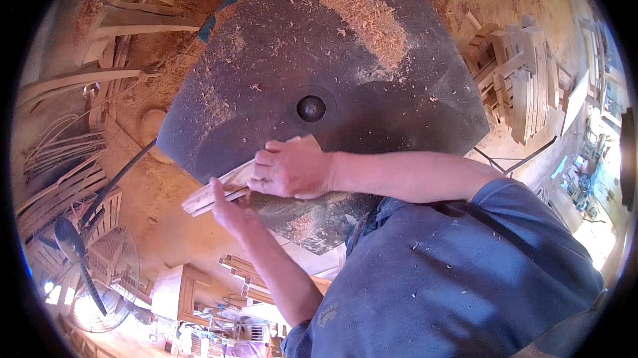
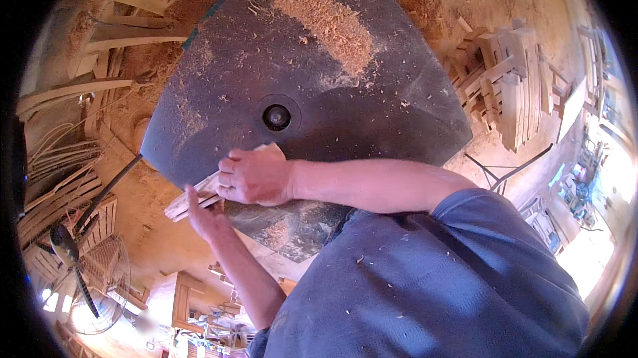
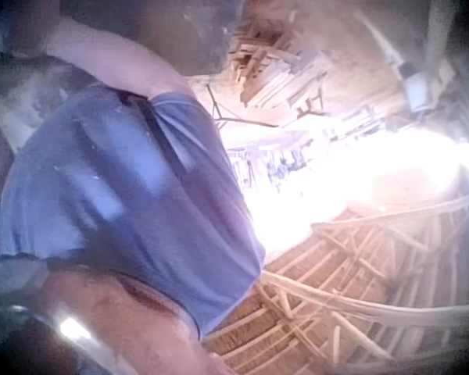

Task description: The person feeds wood slats through a router table to create a groove and then places the processed pieces onto a stack.

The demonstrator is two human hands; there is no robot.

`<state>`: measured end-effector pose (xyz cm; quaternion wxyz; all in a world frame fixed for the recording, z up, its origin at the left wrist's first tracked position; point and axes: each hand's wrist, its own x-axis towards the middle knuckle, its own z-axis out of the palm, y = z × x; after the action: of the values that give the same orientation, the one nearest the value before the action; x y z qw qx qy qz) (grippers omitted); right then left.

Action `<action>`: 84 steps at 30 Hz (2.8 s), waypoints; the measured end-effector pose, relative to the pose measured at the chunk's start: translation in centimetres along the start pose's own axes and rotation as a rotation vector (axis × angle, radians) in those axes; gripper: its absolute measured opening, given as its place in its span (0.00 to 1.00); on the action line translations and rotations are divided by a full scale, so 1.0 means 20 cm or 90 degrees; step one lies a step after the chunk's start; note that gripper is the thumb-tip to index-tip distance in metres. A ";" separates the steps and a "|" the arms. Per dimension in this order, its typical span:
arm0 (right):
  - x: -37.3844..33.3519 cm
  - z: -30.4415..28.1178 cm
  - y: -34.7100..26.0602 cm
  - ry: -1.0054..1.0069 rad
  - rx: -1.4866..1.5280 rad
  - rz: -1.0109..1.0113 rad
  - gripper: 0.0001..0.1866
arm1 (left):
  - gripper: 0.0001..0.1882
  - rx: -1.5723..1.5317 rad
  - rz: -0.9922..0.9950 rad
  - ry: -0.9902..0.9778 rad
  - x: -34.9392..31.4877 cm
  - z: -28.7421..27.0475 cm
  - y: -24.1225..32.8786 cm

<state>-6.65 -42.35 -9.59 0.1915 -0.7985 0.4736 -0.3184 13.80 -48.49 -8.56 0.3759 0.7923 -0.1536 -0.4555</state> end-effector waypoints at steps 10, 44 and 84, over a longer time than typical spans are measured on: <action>-0.43 -0.52 -0.32 0.069 0.055 0.022 0.25 | 0.18 0.584 0.712 -0.320 -0.60 0.01 0.17; -1.50 -0.53 -0.34 0.121 -0.104 0.468 0.39 | 0.11 0.417 0.530 -0.438 -0.66 0.31 -0.36; -1.26 -0.55 -0.14 0.161 -0.127 0.386 0.28 | 0.11 0.442 0.488 -0.368 -0.55 0.43 -0.18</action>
<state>-21.29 -19.01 -8.20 0.1379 -0.5904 0.7382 -0.2957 0.34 -43.56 -7.21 0.1752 0.6004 -0.6653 -0.4077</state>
